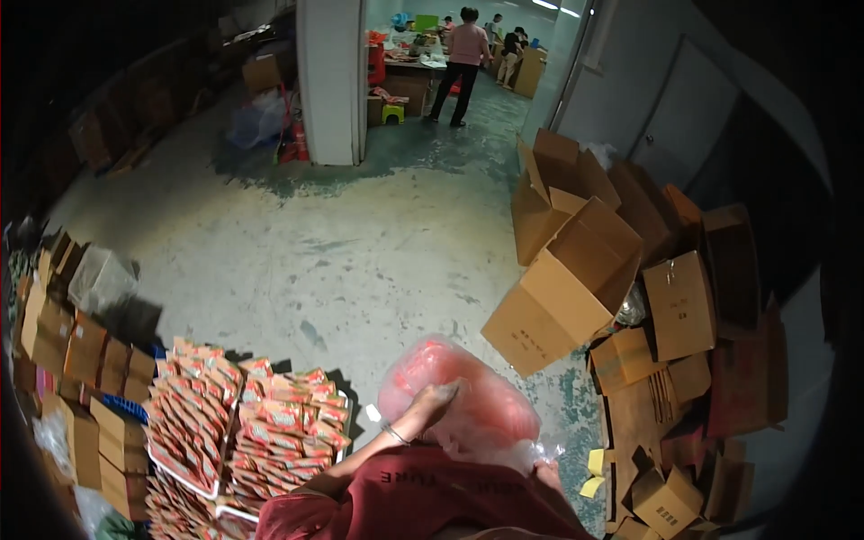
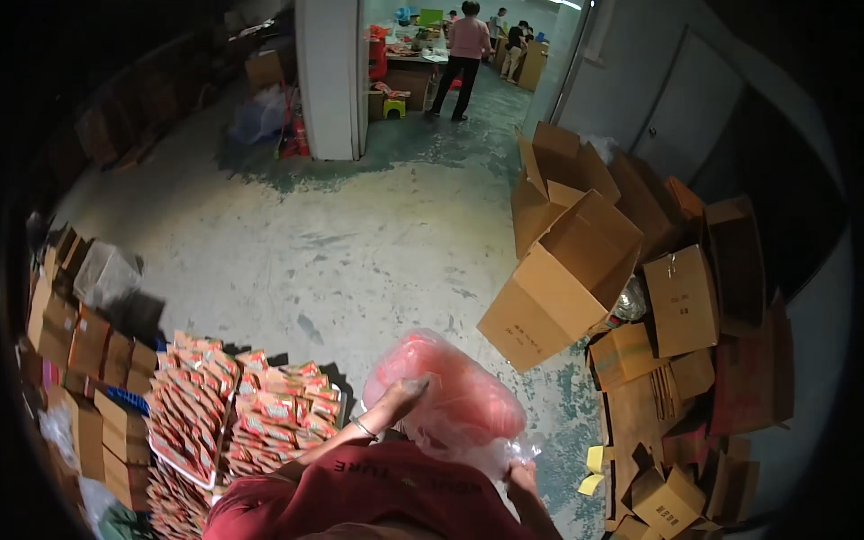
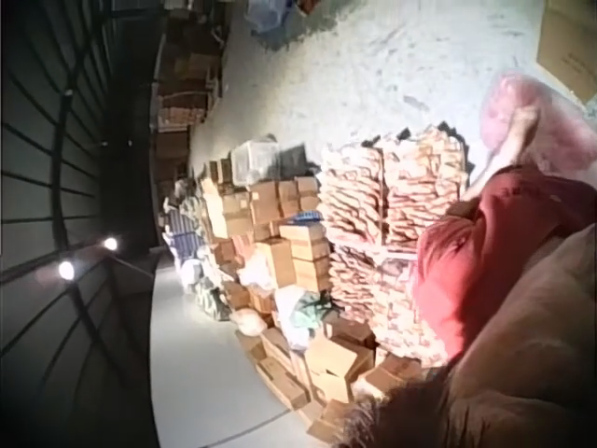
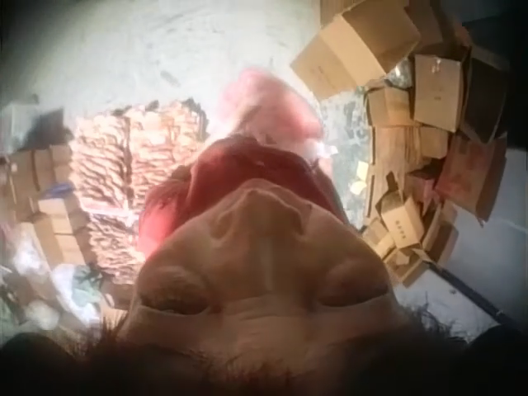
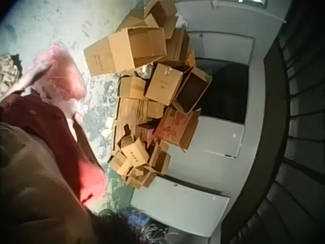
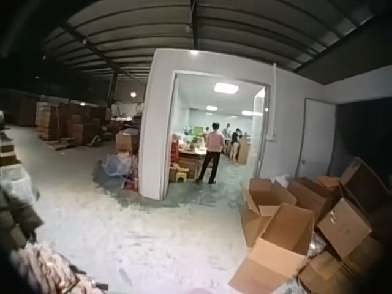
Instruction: Packing small pink candies into plastic pouches and transporting a larger bag of candies in a warehouse.
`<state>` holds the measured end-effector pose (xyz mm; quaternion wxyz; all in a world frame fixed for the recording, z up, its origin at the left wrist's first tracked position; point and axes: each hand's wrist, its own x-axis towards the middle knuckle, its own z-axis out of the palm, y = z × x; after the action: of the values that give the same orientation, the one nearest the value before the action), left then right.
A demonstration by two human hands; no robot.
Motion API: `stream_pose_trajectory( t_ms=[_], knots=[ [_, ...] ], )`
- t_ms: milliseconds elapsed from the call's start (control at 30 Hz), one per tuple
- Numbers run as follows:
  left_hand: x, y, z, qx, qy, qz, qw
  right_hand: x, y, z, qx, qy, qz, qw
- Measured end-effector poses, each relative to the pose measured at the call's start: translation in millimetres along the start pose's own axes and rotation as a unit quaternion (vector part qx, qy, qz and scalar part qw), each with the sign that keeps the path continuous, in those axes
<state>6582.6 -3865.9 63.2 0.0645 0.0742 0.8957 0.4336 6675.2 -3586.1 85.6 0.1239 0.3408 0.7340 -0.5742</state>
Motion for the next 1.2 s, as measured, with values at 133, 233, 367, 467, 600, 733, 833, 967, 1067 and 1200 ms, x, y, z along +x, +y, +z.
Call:
stream_pose_trajectory(
  t_ms=[133, 233, 367, 467, 600, 733, 833, 967, 1067, 1200],
  knots=[
    [111, -35, -63, -0.292, -0.019, -0.085, 0.953, 110, -66, 57, 0.116, -0.103, -0.067, 0.986],
    [170, -27, -108, -0.341, 0.049, -0.104, 0.933, 145, -144, 99, 0.147, -0.091, -0.029, 0.985],
    [285, -123, -113, -0.266, 0.063, -0.051, 0.961, 217, -210, 154, 0.065, -0.077, 0.023, 0.995],
    [352, -131, -174, -0.282, 0.048, 0.032, 0.958, 257, -246, 212, 0.088, -0.044, 0.023, 0.995],
    [474, -142, -239, -0.390, -0.055, -0.077, 0.916, 305, -337, 270, 0.139, -0.009, -0.025, 0.990],
    [587, -133, -295, -0.344, -0.010, -0.013, 0.939, 410, -341, 310, 0.189, 0.013, 0.000, 0.982],
    [665, -166, -310, -0.348, 0.050, 0.043, 0.935, 430, -453, 362, 0.167, 0.014, 0.009, 0.986],
    [769, -187, -346, -0.266, -0.090, -0.042, 0.959, 523, -540, 396, 0.100, -0.010, 0.007, 0.995],
    [877, -223, -364, -0.284, -0.059, -0.036, 0.956, 594, -620, 429, 0.174, 0.032, 0.004, 0.984],
    [969, -228, -396, -0.314, -0.032, -0.088, 0.945, 661, -704, 448, 0.043, -0.010, 0.035, 0.998]
  ],
)
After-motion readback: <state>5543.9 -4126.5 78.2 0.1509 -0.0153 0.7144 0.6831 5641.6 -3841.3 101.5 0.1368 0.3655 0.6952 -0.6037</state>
